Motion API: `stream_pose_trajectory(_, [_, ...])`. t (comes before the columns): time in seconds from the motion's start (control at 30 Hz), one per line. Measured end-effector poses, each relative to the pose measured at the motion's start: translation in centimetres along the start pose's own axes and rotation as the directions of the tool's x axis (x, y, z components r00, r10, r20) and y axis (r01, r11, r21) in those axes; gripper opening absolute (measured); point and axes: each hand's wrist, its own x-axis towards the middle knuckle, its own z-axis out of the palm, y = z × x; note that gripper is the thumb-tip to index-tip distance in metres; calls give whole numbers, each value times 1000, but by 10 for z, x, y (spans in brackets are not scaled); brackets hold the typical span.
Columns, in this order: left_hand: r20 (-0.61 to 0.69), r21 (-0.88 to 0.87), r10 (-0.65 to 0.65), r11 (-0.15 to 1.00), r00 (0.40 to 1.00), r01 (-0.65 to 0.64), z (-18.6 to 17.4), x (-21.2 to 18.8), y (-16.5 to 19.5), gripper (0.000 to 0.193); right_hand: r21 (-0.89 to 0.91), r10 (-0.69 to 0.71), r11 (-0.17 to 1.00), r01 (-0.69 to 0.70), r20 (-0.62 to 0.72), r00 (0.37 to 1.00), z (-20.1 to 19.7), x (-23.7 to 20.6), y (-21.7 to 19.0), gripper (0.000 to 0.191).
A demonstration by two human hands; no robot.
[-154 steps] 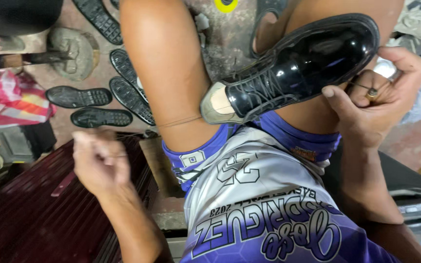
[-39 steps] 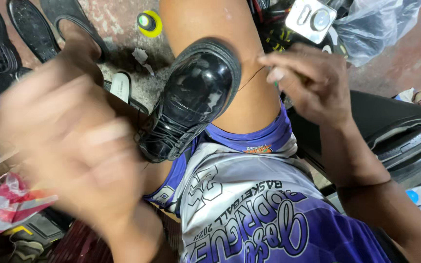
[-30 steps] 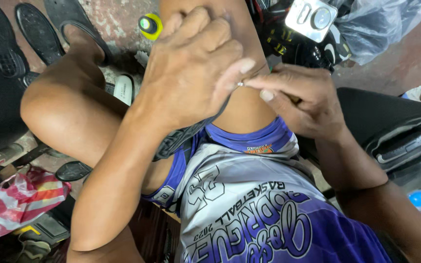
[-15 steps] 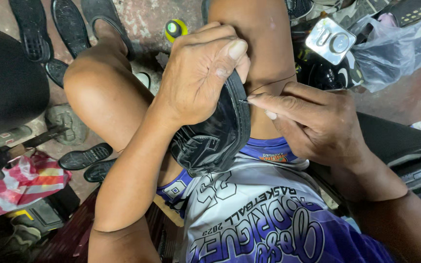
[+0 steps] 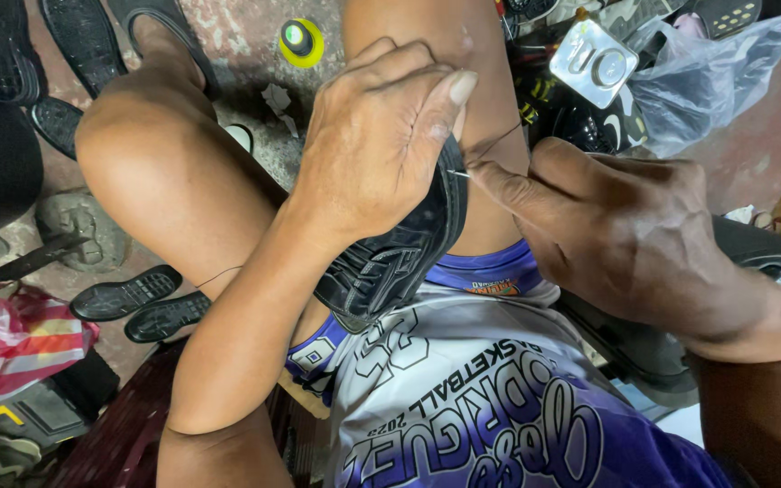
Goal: The person holds a black lace-up dress shoe on their lap and hand-stitches along the edge where the upper meets the sole, using a needle and thread, pulling each stitch tight. They rotate the shoe to work around the toe and continue stitching along the welt.
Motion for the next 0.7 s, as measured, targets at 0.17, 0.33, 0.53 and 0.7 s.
stream_pose_trajectory(0.17, [-28, 62, -39, 997, 999, 41, 4, -7, 3, 25, -40, -107, 993, 111, 87, 990, 0, 6, 7, 40])
stream_pose_trajectory(0.33, [-51, 63, -41, 997, 998, 44, 6, -10, 0, 20, -46, -230, 972, 232, 36, 972, 7, 26, 18, 27])
stream_pose_trajectory(0.53, [-6, -3, -14, 1000, 1000, 14, -3, -17, -7, 26, 185, -238, 957, 224, 57, 970, 14, 32, 37, 32])
stream_pose_trajectory(0.7, [15, -15, -15, 1000, 1000, 15, -2, -17, -8, 30, 313, -229, 931, 187, 101, 968, 21, 29, 51, 34])
